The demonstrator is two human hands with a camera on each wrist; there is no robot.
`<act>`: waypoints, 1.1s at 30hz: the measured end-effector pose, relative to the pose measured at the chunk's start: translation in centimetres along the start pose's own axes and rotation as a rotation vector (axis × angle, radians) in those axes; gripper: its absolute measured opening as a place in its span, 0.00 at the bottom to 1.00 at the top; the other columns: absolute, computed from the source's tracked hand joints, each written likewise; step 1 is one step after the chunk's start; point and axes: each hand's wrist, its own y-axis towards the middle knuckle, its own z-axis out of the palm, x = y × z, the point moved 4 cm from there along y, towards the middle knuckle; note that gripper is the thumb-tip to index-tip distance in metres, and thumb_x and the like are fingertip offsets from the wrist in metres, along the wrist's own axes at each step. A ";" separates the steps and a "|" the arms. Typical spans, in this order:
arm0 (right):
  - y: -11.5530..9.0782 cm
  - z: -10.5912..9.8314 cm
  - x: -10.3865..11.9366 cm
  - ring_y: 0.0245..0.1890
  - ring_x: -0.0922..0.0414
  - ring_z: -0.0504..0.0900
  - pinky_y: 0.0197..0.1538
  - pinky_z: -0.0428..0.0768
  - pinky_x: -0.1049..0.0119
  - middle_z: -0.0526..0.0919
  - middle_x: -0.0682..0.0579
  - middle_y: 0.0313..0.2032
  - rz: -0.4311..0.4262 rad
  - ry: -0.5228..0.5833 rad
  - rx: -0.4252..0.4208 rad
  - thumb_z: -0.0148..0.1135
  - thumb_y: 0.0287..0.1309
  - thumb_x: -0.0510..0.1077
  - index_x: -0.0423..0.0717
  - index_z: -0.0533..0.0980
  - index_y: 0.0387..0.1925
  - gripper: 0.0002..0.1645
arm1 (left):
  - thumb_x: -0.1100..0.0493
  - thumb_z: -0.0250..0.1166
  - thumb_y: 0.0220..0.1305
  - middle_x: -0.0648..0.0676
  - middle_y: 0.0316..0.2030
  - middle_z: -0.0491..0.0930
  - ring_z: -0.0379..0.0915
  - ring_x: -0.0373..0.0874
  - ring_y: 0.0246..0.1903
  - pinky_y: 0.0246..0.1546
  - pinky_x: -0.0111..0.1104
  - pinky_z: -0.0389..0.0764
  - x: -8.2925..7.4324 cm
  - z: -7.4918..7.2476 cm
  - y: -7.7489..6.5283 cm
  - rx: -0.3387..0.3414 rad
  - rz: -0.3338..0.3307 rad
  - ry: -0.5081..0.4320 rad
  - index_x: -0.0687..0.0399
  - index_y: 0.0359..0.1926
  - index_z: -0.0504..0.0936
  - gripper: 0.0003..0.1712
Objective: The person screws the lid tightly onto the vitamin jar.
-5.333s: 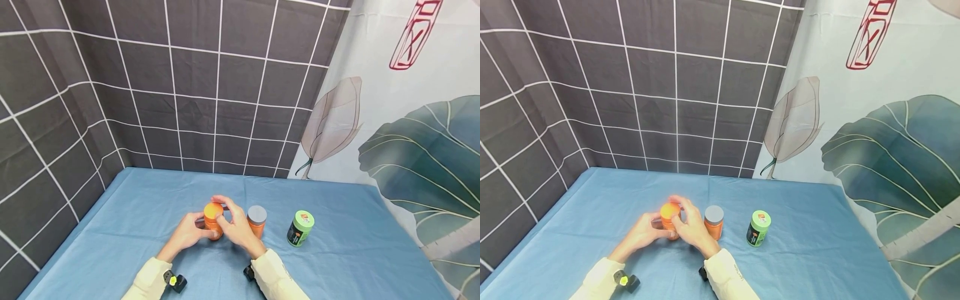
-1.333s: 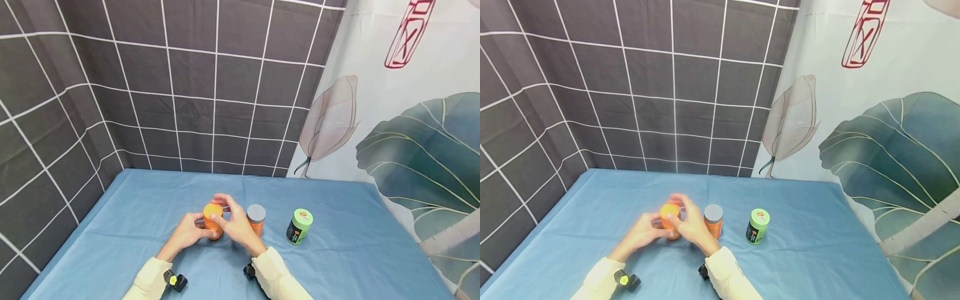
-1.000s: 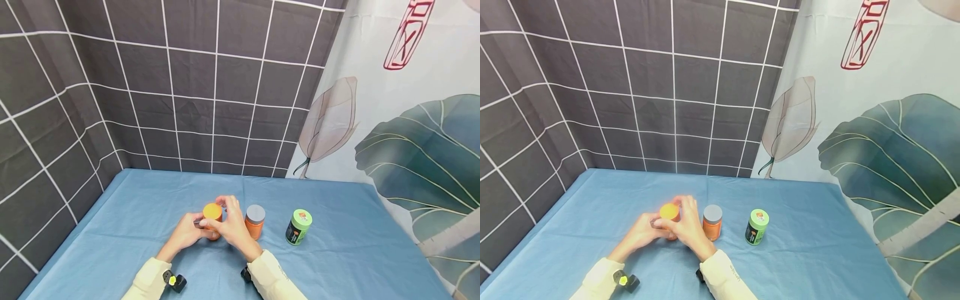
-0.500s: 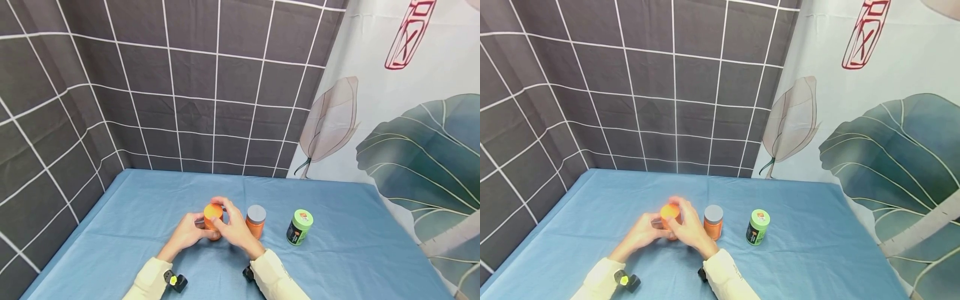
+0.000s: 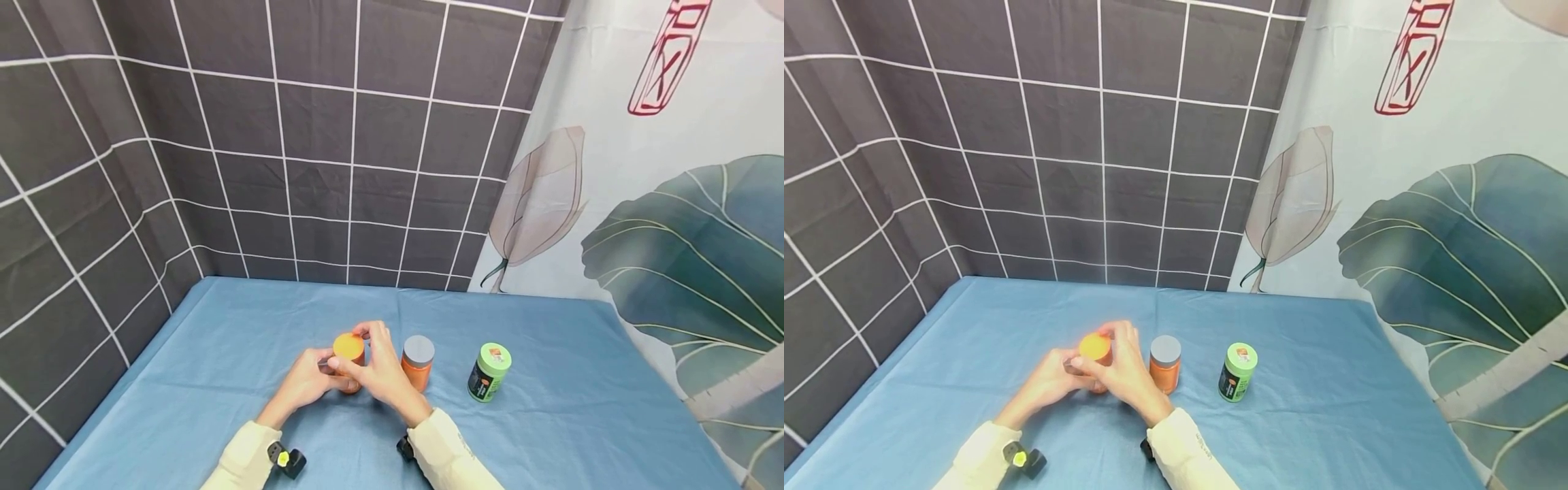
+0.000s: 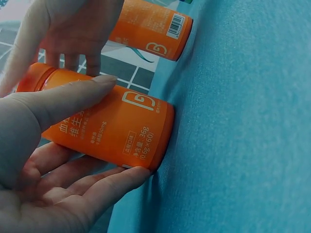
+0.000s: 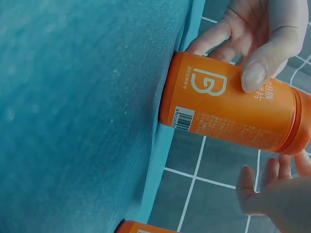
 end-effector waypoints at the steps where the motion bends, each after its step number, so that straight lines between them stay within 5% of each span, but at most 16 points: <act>1: 0.0 0.0 -0.1 0.49 0.56 0.65 0.50 0.66 0.61 0.66 0.56 0.46 0.010 0.011 0.002 0.64 0.49 0.64 0.54 0.64 0.48 0.31 | 0.52 0.78 0.36 0.50 0.34 0.83 0.79 0.39 0.33 0.32 0.28 0.76 0.0 0.0 0.0 0.000 -0.003 0.002 0.55 0.38 0.83 0.25; 7: 0.1 -0.2 -0.2 0.54 0.56 0.66 0.54 0.67 0.51 0.67 0.56 0.55 -0.042 0.123 0.032 0.57 0.58 0.46 0.55 0.61 0.59 0.28 | 0.54 0.78 0.37 0.54 0.40 0.83 0.80 0.43 0.40 0.35 0.28 0.78 0.3 0.1 0.1 0.008 -0.011 -0.038 0.58 0.45 0.81 0.30; 12: 0.1 -0.3 0.0 0.54 0.58 0.69 0.57 0.64 0.47 0.73 0.57 0.53 -0.108 0.195 0.074 0.55 0.50 0.31 0.48 0.66 0.57 0.30 | 0.55 0.77 0.38 0.55 0.42 0.82 0.80 0.45 0.41 0.36 0.28 0.78 0.4 0.1 0.1 0.018 -0.009 -0.045 0.58 0.46 0.81 0.30; 17: 0.1 -0.6 0.6 0.52 0.57 0.69 0.55 0.66 0.53 0.74 0.55 0.50 -0.112 0.126 0.043 0.62 0.54 0.41 0.50 0.68 0.55 0.26 | 0.54 0.77 0.38 0.55 0.41 0.82 0.80 0.43 0.40 0.35 0.28 0.78 0.5 0.1 0.2 0.021 -0.002 -0.046 0.58 0.45 0.81 0.30; 22: 0.0 -0.1 -0.2 0.50 0.55 0.66 0.50 0.67 0.57 0.70 0.56 0.49 -0.084 0.011 0.027 0.64 0.51 0.57 0.59 0.61 0.59 0.35 | 0.52 0.77 0.38 0.53 0.39 0.83 0.80 0.41 0.38 0.34 0.28 0.78 0.5 0.1 0.1 0.015 -0.007 -0.014 0.57 0.44 0.82 0.28; 28: 0.0 -0.1 -0.3 0.57 0.53 0.64 0.55 0.65 0.52 0.66 0.53 0.59 -0.119 0.020 0.075 0.57 0.58 0.52 0.56 0.58 0.64 0.33 | 0.58 0.77 0.40 0.56 0.41 0.82 0.79 0.46 0.41 0.35 0.30 0.78 -0.6 0.1 -0.3 0.011 -0.019 -0.048 0.60 0.46 0.81 0.28; 33: 0.0 -0.1 -0.2 0.55 0.58 0.67 0.58 0.60 0.49 0.72 0.55 0.54 -0.116 0.049 0.098 0.59 0.56 0.46 0.50 0.65 0.59 0.28 | 0.60 0.76 0.41 0.58 0.41 0.82 0.79 0.49 0.41 0.37 0.33 0.79 -1.4 0.0 -0.6 0.014 -0.012 -0.048 0.63 0.46 0.80 0.27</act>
